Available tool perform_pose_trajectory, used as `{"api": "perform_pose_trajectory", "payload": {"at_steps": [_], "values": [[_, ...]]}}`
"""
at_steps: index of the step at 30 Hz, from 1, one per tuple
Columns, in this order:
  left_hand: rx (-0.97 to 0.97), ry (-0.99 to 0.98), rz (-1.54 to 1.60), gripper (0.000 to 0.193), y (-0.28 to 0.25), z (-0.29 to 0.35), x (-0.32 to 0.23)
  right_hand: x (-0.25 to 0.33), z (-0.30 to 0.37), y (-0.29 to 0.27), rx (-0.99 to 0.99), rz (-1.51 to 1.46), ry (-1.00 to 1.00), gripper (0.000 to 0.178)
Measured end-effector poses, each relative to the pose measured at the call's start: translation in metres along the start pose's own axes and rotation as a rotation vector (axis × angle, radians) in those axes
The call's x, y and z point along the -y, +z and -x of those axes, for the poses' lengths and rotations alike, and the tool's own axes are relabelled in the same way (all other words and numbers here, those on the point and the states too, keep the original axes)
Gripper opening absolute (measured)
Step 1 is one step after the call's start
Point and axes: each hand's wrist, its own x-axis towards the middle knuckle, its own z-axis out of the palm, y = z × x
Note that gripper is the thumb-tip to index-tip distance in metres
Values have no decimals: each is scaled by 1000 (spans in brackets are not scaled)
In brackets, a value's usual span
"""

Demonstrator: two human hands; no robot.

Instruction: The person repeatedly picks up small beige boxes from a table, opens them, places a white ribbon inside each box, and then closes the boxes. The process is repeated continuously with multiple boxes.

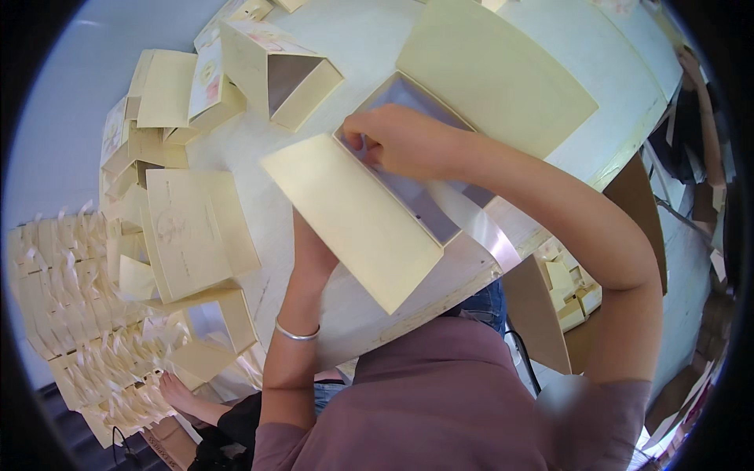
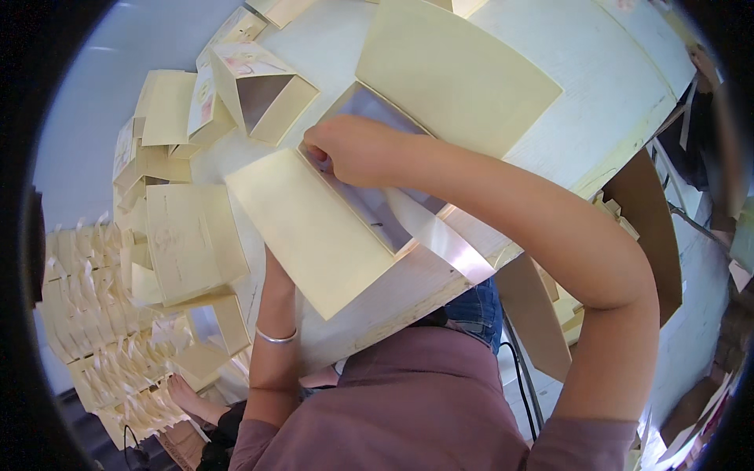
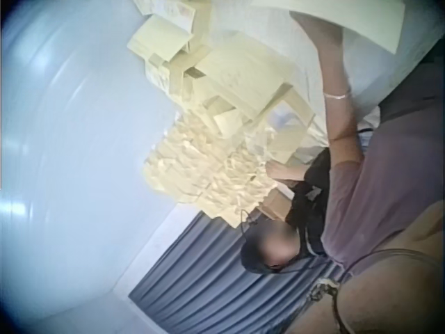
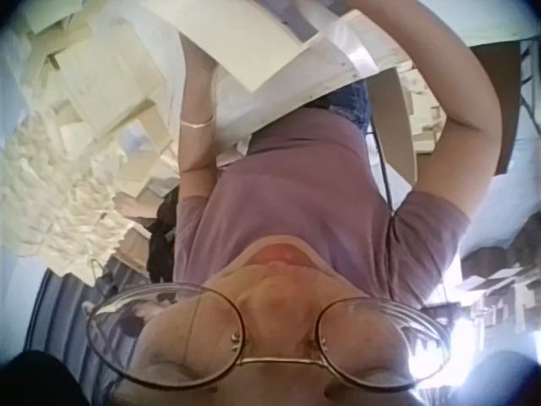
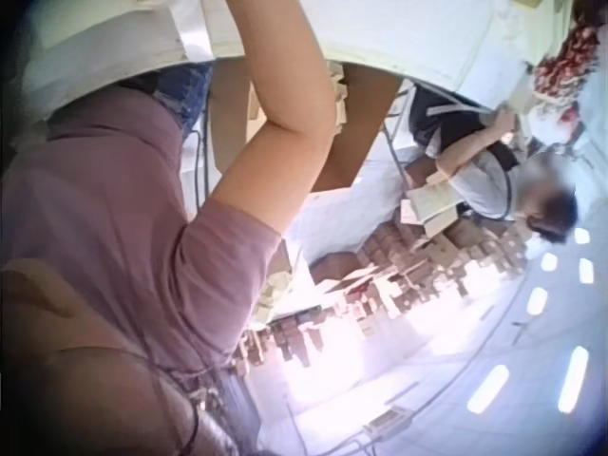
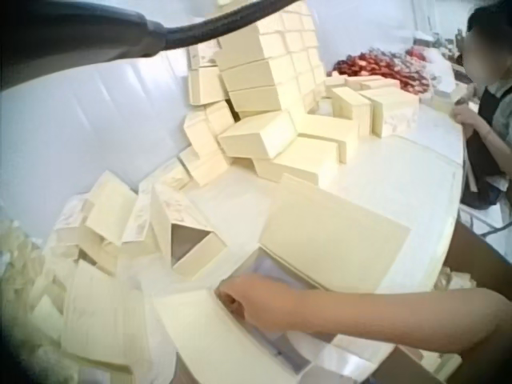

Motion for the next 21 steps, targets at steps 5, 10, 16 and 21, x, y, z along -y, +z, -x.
{"api": "perform_pose_trajectory", "payload": {"at_steps": [5, 10, 16, 21], "values": [[46, 80, 217, 28, 8, -6, -3, 0, 1, -2, 21, -9, -28, 15], [96, 162, 249, 27, 5, -19, 10, 25, 23, -11, 120, -73, 224, 44], [129, -75, 632, 28, -7, -32, 13, 63, 114, -74, -194, -1223, 107, 51], [147, -265, 770, 31, -14, -38, -4, 81, 226, -158, -607, -1205, -847, 62]]}}
